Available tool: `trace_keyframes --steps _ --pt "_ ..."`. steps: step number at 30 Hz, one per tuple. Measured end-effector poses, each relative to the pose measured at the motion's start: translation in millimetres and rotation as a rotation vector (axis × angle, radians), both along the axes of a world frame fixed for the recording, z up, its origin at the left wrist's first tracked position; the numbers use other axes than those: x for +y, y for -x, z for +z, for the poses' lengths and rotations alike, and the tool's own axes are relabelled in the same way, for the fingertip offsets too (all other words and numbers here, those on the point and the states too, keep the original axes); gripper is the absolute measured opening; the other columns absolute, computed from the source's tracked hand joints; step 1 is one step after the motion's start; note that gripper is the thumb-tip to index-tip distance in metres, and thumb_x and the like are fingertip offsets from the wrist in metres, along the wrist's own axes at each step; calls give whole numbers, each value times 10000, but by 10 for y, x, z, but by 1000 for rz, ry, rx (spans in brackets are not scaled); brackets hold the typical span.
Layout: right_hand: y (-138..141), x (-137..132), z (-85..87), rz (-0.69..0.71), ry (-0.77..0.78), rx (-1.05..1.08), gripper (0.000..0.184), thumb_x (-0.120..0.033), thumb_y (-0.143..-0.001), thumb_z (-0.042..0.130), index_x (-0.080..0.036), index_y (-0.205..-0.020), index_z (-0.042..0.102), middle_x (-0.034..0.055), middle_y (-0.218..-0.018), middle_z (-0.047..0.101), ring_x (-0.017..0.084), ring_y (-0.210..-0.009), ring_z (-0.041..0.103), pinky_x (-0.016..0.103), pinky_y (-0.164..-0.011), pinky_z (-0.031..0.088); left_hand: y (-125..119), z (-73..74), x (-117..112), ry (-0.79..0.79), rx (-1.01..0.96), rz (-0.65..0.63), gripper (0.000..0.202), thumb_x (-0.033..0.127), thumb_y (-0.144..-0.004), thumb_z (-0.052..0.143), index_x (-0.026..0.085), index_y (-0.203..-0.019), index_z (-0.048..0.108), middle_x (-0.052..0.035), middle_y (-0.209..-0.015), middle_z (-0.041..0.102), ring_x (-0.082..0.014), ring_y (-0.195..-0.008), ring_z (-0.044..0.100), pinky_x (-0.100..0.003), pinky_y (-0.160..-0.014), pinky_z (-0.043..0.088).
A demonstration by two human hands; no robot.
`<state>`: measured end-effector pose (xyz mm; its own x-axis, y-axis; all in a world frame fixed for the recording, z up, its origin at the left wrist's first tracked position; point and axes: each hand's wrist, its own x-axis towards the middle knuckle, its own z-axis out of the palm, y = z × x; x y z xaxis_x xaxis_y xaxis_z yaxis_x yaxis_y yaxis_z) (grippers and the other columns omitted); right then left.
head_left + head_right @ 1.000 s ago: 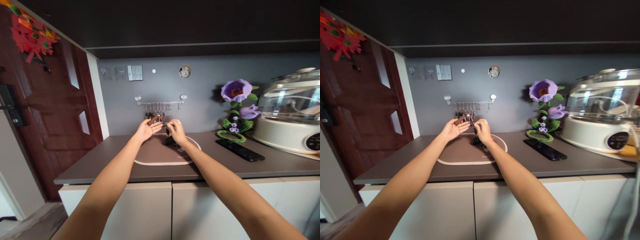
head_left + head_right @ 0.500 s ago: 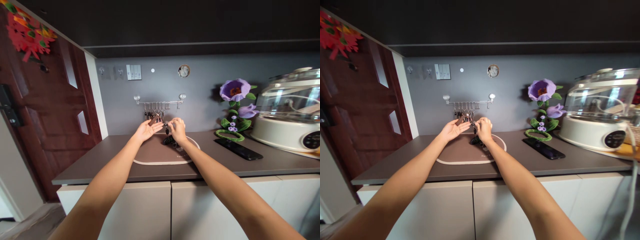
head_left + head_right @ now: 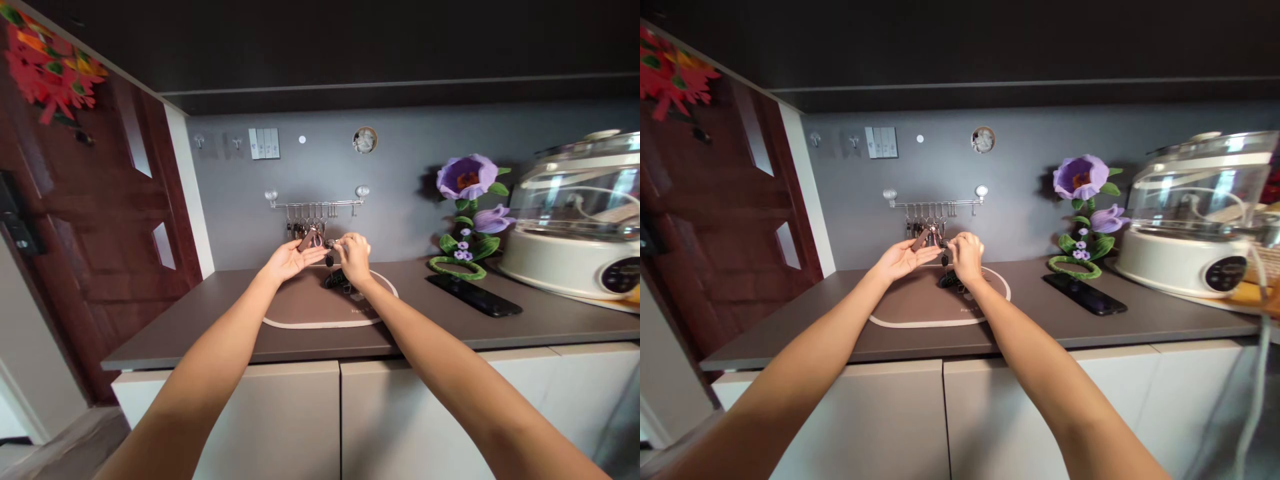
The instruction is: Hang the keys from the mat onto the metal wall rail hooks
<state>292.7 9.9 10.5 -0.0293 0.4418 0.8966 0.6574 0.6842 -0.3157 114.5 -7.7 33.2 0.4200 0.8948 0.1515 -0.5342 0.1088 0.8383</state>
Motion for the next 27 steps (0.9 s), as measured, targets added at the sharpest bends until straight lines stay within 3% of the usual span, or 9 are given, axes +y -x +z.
trace_keyframes --steps 8,13,18,22,27 --pt "-51 73 13 -26 49 94 178 -323 -836 387 -227 -790 530 43 -826 589 220 -884 438 376 -795 280 -3 -56 54 78 36 164 294 265 -837 314 82 -995 482 -218 -1038 590 -260 -1002 574 -415 -872 455" --pt "-56 98 36 -5 92 98 184 -296 -850 334 -215 -815 495 33 -781 580 194 -798 475 373 -805 294 -50 -103 74 75 222 325 265 287 -849 346 95 -969 484 -168 -839 630 -249 -840 636 -409 -791 488" --pt "-79 125 70 50 20 142 177 -300 -830 345 -206 -769 481 53 -797 547 180 -778 472 314 -731 355 -131 -154 43 -53 450 446 200 308 -829 436 133 -902 501 -103 -719 633 -209 -726 639 -408 -754 480" --pt "-81 133 78 139 70 197 194 -325 -828 336 -198 -782 474 42 -772 551 162 -744 489 295 -711 379 -177 -194 46 -148 611 529 180 321 -796 490 146 -786 532 -75 -720 627 -169 -700 603 -368 -751 466" --pt "-69 115 91 172 129 279 216 -358 -813 358 -184 -808 486 46 -795 569 160 -738 510 302 -713 397 -190 -232 56 -460 903 730 138 276 -765 500 164 -700 548 -71 -734 612 -181 -725 562 -361 -799 419"
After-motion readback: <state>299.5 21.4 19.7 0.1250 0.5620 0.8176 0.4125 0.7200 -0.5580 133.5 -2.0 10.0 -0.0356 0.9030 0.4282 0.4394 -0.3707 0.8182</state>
